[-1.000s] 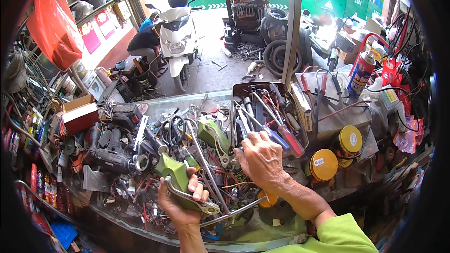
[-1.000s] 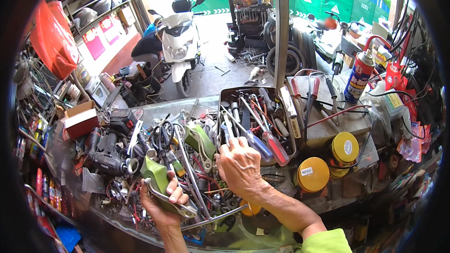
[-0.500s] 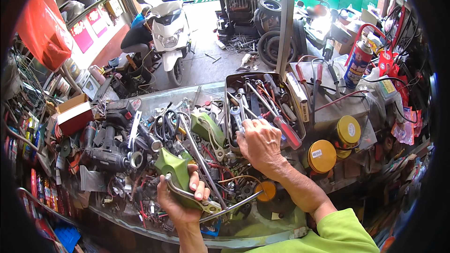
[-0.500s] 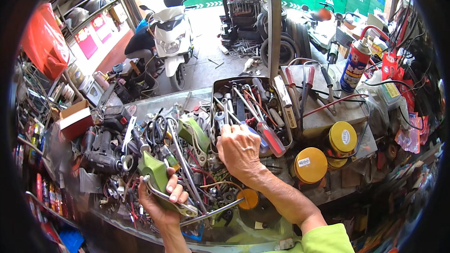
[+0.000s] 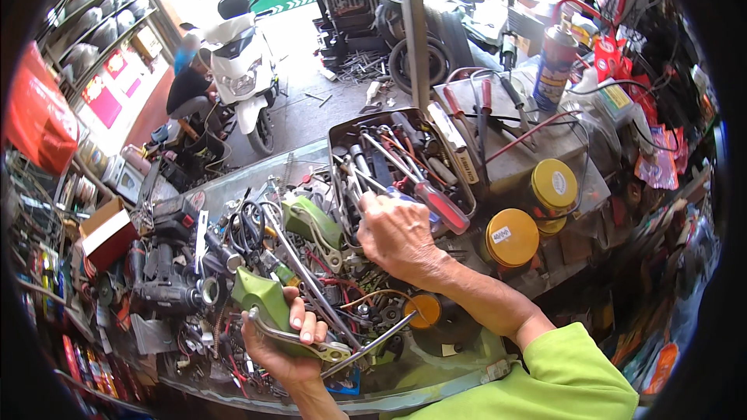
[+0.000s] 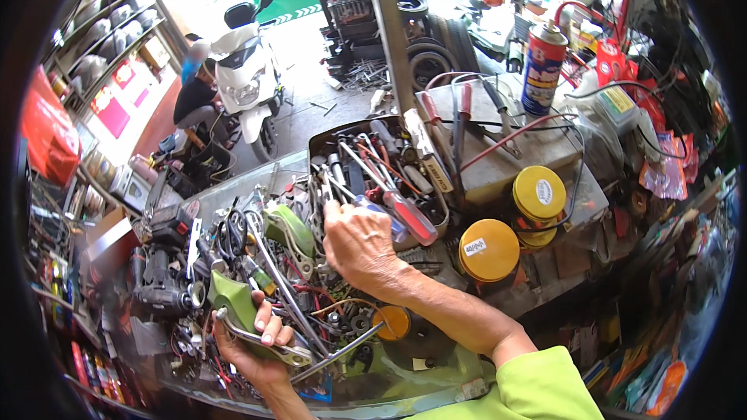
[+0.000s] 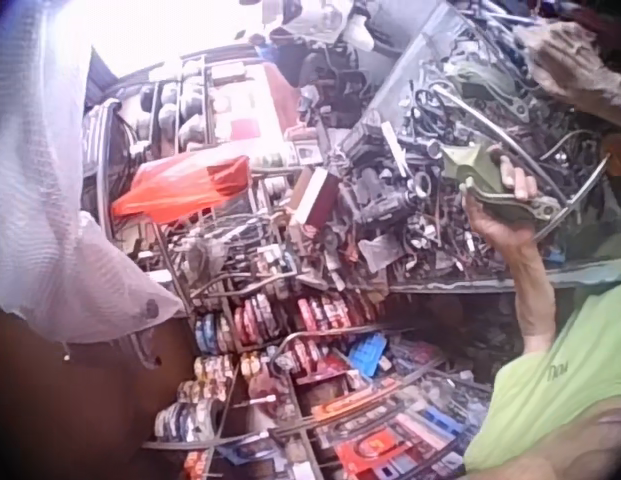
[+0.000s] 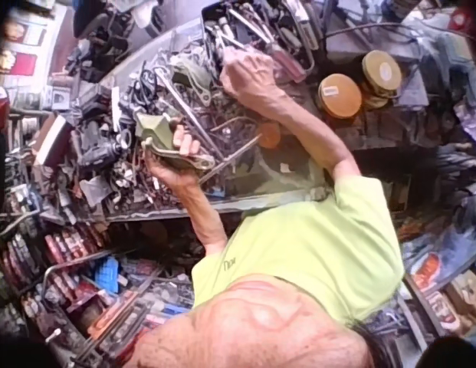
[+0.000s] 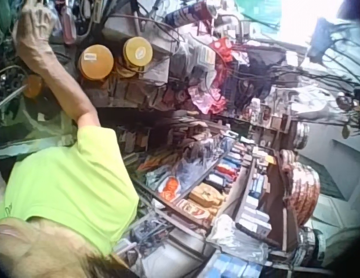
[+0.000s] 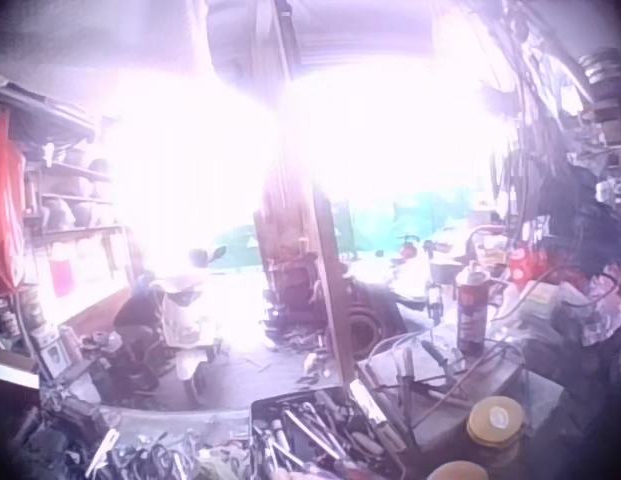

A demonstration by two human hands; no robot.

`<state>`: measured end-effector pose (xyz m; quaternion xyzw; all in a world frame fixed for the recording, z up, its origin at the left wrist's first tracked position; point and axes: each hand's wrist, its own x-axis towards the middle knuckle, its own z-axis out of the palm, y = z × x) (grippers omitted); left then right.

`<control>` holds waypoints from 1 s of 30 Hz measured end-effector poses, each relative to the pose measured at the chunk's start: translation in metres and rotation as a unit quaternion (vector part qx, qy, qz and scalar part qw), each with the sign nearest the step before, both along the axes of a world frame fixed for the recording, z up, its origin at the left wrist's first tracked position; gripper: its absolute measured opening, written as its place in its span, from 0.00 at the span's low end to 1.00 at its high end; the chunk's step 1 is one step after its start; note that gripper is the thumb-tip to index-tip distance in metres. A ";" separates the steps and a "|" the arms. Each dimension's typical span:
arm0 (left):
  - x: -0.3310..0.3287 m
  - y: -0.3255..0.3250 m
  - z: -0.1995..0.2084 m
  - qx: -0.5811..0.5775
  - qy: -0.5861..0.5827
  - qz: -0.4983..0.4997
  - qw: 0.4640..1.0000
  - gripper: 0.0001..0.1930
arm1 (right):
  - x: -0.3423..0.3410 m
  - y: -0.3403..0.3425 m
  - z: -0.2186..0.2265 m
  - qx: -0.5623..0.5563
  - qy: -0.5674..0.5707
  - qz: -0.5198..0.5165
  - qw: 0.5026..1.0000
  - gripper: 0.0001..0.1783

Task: The person holds a green plastic housing and uses a wrench to tighten a bolt on a metal rod attached to it. The person repeatedly adjusts the rod and housing, then uses the wrench to tighten the bolt again.

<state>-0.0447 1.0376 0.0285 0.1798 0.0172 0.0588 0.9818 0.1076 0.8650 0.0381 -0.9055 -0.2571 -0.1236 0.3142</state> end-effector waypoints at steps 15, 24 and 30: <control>0.000 -0.003 0.001 0.017 0.008 -0.003 1.000 0.38 | 0.000 0.006 -0.008 0.031 0.005 -0.016 0.999 0.19; 0.001 -0.002 0.004 0.025 0.032 0.014 0.999 0.38 | -0.001 0.010 -0.007 0.016 -0.049 -0.013 0.999 0.14; 0.000 0.009 0.003 0.011 0.029 0.040 0.999 0.38 | -0.024 0.011 0.019 0.158 0.145 0.120 0.969 0.17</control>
